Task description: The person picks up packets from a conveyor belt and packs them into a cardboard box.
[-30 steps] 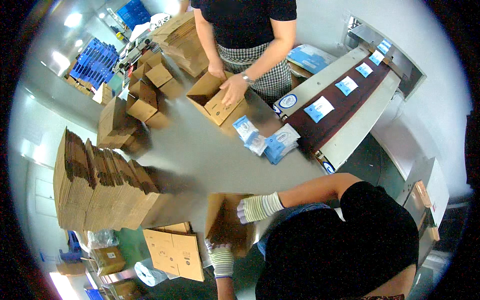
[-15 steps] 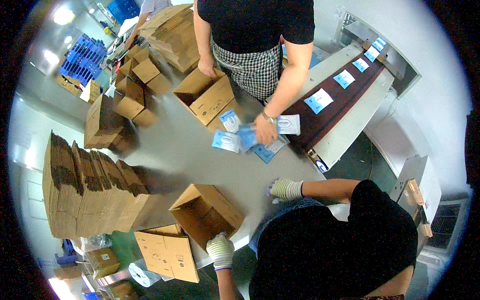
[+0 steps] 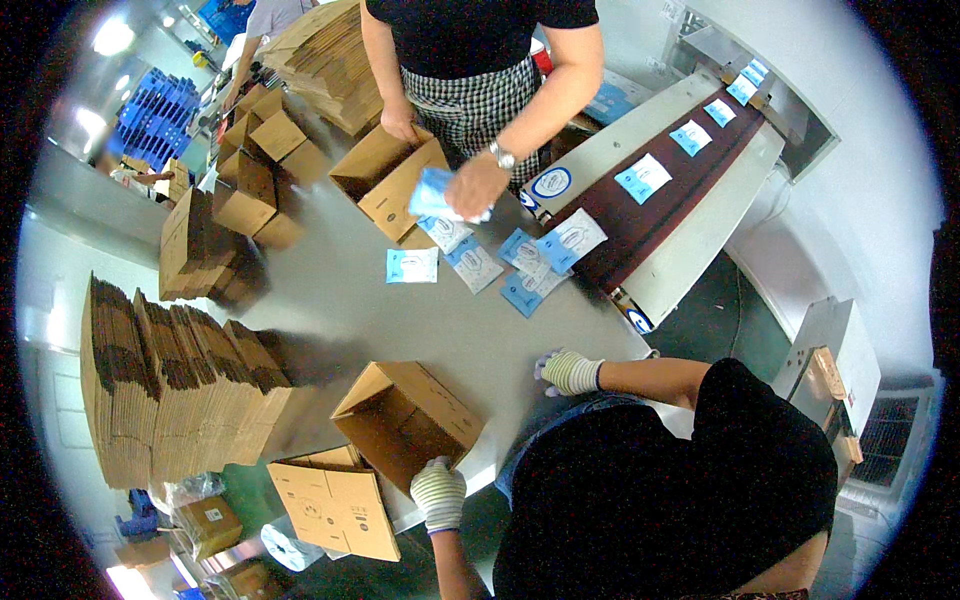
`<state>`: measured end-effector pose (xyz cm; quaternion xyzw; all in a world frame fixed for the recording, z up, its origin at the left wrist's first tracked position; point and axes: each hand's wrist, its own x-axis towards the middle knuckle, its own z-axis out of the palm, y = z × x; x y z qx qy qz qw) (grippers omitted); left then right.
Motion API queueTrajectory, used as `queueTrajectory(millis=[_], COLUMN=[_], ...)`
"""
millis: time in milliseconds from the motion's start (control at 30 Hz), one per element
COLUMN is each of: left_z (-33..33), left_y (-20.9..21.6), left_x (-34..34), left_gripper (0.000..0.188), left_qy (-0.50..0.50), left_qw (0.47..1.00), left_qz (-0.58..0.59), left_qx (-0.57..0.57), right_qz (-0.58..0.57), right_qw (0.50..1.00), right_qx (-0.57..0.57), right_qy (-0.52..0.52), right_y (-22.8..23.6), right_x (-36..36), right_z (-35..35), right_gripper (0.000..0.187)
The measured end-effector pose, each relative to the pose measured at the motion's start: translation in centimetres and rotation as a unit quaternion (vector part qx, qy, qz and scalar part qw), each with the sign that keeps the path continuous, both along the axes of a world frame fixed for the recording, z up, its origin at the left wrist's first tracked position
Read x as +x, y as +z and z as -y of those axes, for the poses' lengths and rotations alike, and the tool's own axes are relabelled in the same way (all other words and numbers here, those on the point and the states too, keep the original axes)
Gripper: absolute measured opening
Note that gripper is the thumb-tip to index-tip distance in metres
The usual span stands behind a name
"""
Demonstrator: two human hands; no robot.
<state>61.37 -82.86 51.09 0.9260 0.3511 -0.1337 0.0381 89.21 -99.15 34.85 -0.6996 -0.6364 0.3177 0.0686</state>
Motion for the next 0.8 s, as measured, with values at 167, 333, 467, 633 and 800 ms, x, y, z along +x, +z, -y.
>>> queueTrajectory(millis=[167, 333, 467, 633, 800], left_z=[0.4, 0.5, 0.4, 0.8, 0.8], left_y=[-1.3, -0.7, -0.7, -0.3, 0.1], left_x=[0.4, 1.0, 0.7, 0.7, 0.6], left_gripper=[0.017, 0.016, 0.016, 0.018, 0.021], left_qy=[0.007, 0.019, 0.017, 0.013, 0.021], left_qw=[1.000, 1.000, 1.000, 1.000, 1.000], left_qz=[0.021, -0.012, -0.007, -0.019, -0.010], left_qx=[0.006, 0.003, 0.004, 0.000, -0.002], right_qz=[-0.006, -0.021, 0.007, -0.012, -0.001], right_qw=[0.999, 0.999, 1.000, 1.000, 1.000], right_qx=[0.032, 0.049, 0.030, 0.000, -0.006], right_qy=[-0.004, -0.004, -0.005, -0.009, -0.012], right_y=[-1.0, -0.7, -0.7, 0.3, 0.4], right_x=[0.8, 0.9, 0.5, 1.1, 1.6], right_z=[0.4, 0.4, 0.5, 0.2, -0.4], right_gripper=[0.047, 0.048, 0.037, 0.037, 0.037])
